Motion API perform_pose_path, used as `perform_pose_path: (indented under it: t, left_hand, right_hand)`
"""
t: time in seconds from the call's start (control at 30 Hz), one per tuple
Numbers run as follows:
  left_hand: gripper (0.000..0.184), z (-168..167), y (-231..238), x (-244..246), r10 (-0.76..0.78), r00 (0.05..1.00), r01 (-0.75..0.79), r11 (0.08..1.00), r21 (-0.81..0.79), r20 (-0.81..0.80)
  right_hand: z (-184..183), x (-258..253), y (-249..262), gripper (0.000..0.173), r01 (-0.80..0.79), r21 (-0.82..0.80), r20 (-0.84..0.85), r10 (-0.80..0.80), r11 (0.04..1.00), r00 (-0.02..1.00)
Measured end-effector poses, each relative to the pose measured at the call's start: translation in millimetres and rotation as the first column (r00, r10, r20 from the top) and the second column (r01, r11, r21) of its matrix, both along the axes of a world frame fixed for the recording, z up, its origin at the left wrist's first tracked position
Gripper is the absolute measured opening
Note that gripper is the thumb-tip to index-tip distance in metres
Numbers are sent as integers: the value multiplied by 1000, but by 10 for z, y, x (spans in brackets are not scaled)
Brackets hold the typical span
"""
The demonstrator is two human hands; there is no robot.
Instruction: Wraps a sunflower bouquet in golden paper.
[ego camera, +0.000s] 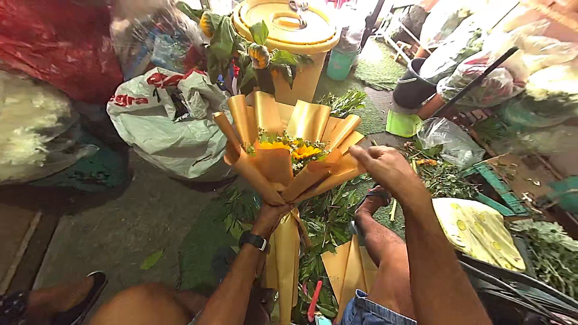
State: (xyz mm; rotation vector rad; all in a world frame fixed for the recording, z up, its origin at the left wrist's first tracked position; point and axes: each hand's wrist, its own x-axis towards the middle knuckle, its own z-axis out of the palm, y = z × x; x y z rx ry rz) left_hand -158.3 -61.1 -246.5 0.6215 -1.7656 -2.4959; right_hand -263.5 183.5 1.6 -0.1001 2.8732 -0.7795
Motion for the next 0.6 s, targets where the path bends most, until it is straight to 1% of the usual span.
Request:
perform_pose_path:
  t: [0.03, 0.07, 0.13, 0.2, 0.27, 0.3, 0.33, 0.37, 0.4, 0.47, 0.5, 0.53, 0.6]
  left_hand:
    - [56, 10, 20, 35, 11, 1000, -11, 999, -31, -2]
    - [56, 12, 28, 77, 9, 1000, -10, 997, -80, -4]
    - [57, -27, 42, 180, 4, 1000, -6, 986, -166, -15]
    - [59, -54, 64, 234, 18, 999, -24, 986, -166, -38]
    - [59, -21, 76, 240, 41, 998, -46, 993, -111, -52]
    - [59, -21, 63, 246, 44, 998, -49, 995, -90, -53]
    - [59, -4, 43, 250, 44, 998, -47, 997, -69, -47]
    - [57, 27, 16, 245, 37, 999, -38, 998, -53, -32]
    - [55, 65, -15, 231, 20, 1000, -21, 999, -41, -20]
    - [49, 136, -78, 174, -31, 1000, 31, 999, -28, 4]
    - [45, 161, -102, 134, -59, 998, 59, 998, -20, 16]
    - [43, 171, -119, 85, -87, 996, 87, 996, -11, 18]
    - [44, 186, -108, -29, -99, 995, 99, 995, 15, -7]
  right_hand:
    - [-8, -5, -48, 51, -25, 13, 0, 25, 1000, 1000]
    - [8, 15, -95, 44, -45, 15, -4, 45, 999, 999]
    - [12, 84, -173, 40, -35, -5, -33, 35, 999, 999]
    - [-5, 146, -225, 39, 22, -58, -83, -27, 998, 996]
    - [80, 234, -196, 37, 40, -150, -147, -62, 988, 987]
    - [169, 297, -129, 41, 24, -191, -173, -58, 981, 983]
    - [258, 359, -31, 48, 12, -234, -211, -62, 972, 975]
    - [310, 416, 85, 53, 14, -305, -246, -93, 952, 965]
    - [300, 464, 204, 55, 32, -409, -270, -154, 912, 951]
    - [73, 521, 394, 51, 95, -614, -250, -308, 783, 918]
    - [-128, 540, 434, 47, 146, -676, -204, -374, 722, 905]
    - [-362, 567, 433, 45, 206, -703, -133, -411, 680, 902]
    - [-864, 610, 317, 43, 313, -728, 46, -412, 610, 910]
